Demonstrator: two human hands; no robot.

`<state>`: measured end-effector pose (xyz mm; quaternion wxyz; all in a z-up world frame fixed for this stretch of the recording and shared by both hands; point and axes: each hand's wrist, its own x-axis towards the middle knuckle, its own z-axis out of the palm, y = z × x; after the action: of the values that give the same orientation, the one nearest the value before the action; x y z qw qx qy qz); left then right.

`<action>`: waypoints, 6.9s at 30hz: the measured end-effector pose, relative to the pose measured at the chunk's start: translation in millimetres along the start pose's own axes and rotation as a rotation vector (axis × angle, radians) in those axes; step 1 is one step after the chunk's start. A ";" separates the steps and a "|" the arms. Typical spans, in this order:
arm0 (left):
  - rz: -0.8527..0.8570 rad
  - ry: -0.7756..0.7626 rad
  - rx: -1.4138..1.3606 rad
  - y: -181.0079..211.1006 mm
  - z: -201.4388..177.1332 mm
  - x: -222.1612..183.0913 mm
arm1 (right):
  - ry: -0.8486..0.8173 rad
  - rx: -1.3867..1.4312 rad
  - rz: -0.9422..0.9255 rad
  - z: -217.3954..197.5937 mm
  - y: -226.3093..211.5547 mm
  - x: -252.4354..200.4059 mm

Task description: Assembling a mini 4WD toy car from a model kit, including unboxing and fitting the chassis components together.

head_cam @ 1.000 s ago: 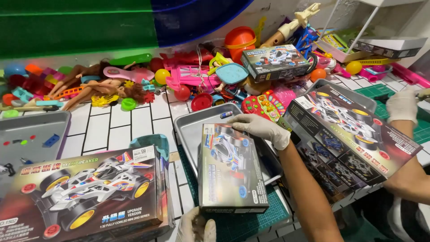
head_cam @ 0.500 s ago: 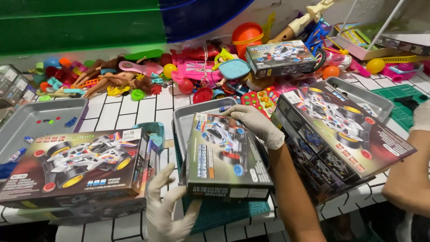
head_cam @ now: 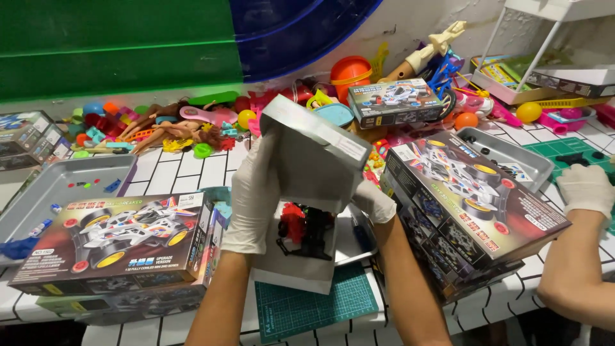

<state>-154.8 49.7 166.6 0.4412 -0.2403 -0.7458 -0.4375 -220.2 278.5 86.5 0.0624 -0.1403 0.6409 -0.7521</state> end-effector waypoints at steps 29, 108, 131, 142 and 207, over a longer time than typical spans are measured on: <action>-0.825 0.059 -0.203 53.7 -160.1 52.9 | 0.342 -0.334 -0.040 20.6 -20.4 -14.2; -1.046 -0.227 -0.208 -47.2 16.0 -45.4 | 0.045 -0.959 0.041 17.3 20.4 43.0; -0.768 -0.439 0.115 -62.0 29.8 -60.5 | 0.152 -0.510 0.079 33.9 -0.6 28.4; -1.041 -0.259 -0.201 -75.4 39.3 -48.1 | 0.284 -0.401 0.010 51.6 -18.6 23.1; -0.989 0.277 -0.181 -96.6 28.5 -45.1 | -0.099 -1.374 -0.192 48.6 35.7 56.5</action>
<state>-217.1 27.1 78.4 0.2538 0.1636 -0.6641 -0.6840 -263.0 210.9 65.7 -0.0781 -0.2380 0.9529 -0.1711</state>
